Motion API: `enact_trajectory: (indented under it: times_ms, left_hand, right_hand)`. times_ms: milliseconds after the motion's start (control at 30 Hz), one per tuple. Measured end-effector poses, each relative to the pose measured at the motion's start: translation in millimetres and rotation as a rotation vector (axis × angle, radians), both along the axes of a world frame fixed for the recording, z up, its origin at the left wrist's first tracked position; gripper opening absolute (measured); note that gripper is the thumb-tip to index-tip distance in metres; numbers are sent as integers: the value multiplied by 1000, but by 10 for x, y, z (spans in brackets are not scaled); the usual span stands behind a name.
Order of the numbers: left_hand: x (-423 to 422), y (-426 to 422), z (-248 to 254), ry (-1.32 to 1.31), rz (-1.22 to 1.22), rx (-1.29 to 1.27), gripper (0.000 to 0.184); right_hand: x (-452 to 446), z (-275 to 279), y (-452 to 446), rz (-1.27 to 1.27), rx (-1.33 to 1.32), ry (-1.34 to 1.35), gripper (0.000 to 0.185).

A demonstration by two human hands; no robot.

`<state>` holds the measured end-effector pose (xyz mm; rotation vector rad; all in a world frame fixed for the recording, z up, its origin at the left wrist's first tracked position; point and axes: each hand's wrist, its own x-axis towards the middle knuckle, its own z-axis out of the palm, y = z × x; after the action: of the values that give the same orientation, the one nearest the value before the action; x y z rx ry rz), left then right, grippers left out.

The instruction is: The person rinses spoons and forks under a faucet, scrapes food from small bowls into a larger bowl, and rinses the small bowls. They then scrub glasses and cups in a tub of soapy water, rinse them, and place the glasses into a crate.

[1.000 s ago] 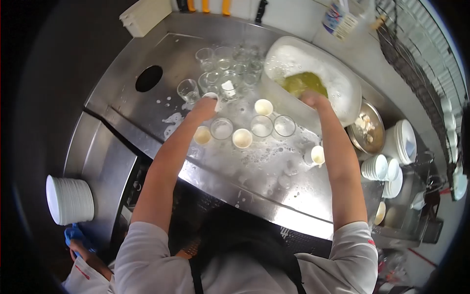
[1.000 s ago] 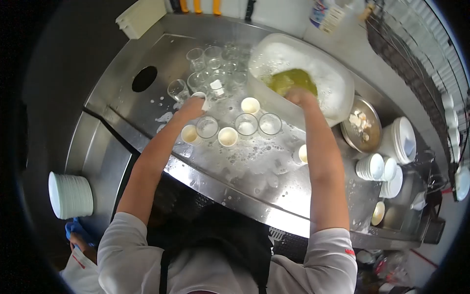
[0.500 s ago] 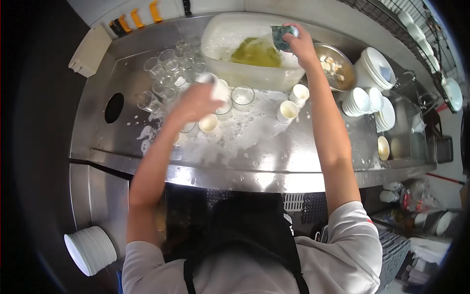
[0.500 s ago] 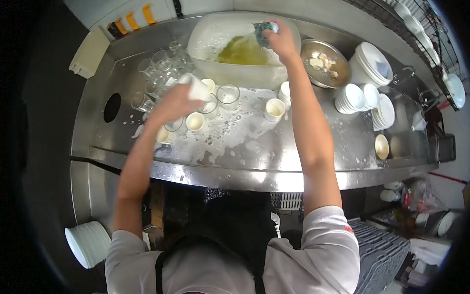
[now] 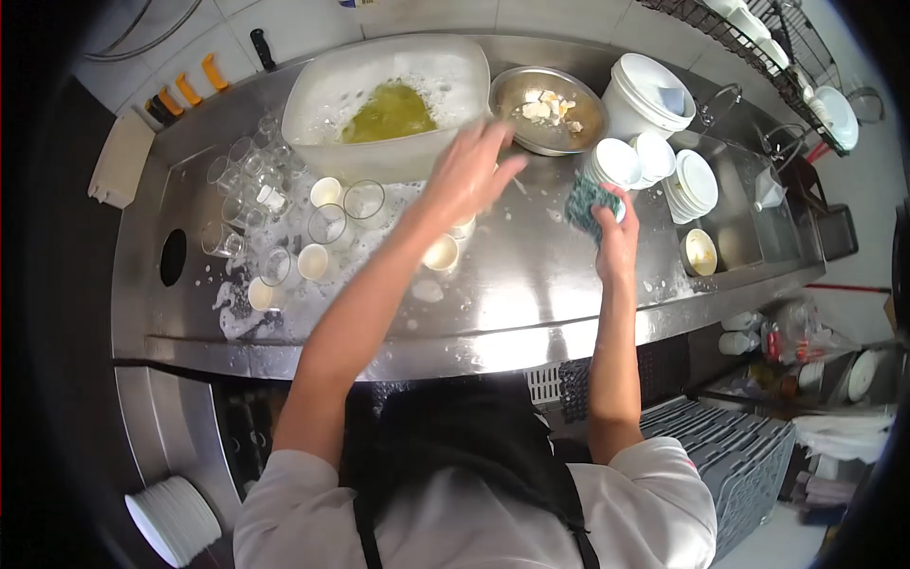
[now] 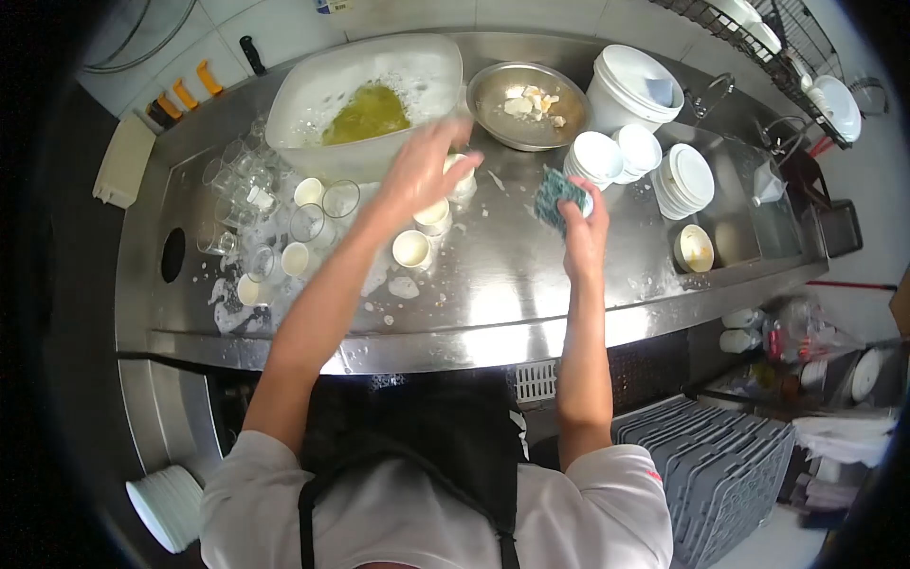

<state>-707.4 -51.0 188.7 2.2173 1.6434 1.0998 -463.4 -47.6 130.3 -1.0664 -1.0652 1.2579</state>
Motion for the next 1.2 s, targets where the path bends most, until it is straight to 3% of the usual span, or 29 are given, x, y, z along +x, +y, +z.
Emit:
enact_trajectory:
  times_ms: [67,167,233,300,367,433,467,567,633,667,733,767,867,900,1000,1033,1067,1133,1200]
  left_hand:
    - [105,328,278,41,114,347,39]
    - [-61,25,463,-154,133,159,38]
    - [-252,-325,68,-379,304,-9,33]
    - [-550,-706,-565,-432,606,-204,37]
    - [-790,-1180,-1484,-335,719,-220,44]
    - [-526,-1544,-1903,-130,869,-251,48]
    - [-320,-1593,-1855,-108,865,-249,49]
    - [340,-1456,-1845,-107,904,-210,62]
    - [481,-1266,-1968,-1,926,-219,72]
    - [466,-1220,-2014,-331,871,-175,69]
    - [230,-1036,-2001,-964,681,-55,63]
    - [68,-1143,-1661,-1536,385,-354,53]
    - [-219,-1175,-1566,-2019,-13,-342,49]
    - [-301,-1176,-1544,-2158,-165,-339,48]
    - [-239,-1120,-1596,-1118,402,-242,62]
    - [-216,-1125,-1636,-760,556,-202,67]
    - [-197,-1159,-1683,-642,569,-170,67]
    - [-260,-1211,-1755,-403,583,-106,68]
    - [-594,-1390,-1506,-450,531,-55,52]
  right_hand:
    - [80,-128,15,32,-84,-2,34]
    - [-107,-263,55,154,109,-302,32]
    - [-539,-13,-128,357,258,-441,35]
    - [-992,-134,-337,410,749,-585,33]
    - [-1383,-521,-452,584,1004,-953,31]
    - [-1543,-698,-473,788,758,-1178,38]
    - [-1616,-741,-460,879,638,-1300,41]
    - [-1714,-784,-261,1183,723,-1360,42]
    - [-1967,-939,149,1449,631,-1331,42]
    - [-2048,-985,241,1577,570,-1317,43]
    - [-1902,-462,131,1201,56,-822,40]
    - [-1874,-257,91,993,-171,-567,40]
    - [-2054,-481,-11,788,133,-266,40]
    - [-2064,-383,-62,676,283,-285,38]
    - [-2378,-489,430,345,562,-598,36]
    - [-2468,-230,572,254,564,-528,34]
    - [-2538,100,699,166,561,-459,32]
    - [-2710,370,1063,276,585,-521,29]
    - [-2911,301,1375,336,716,-883,24]
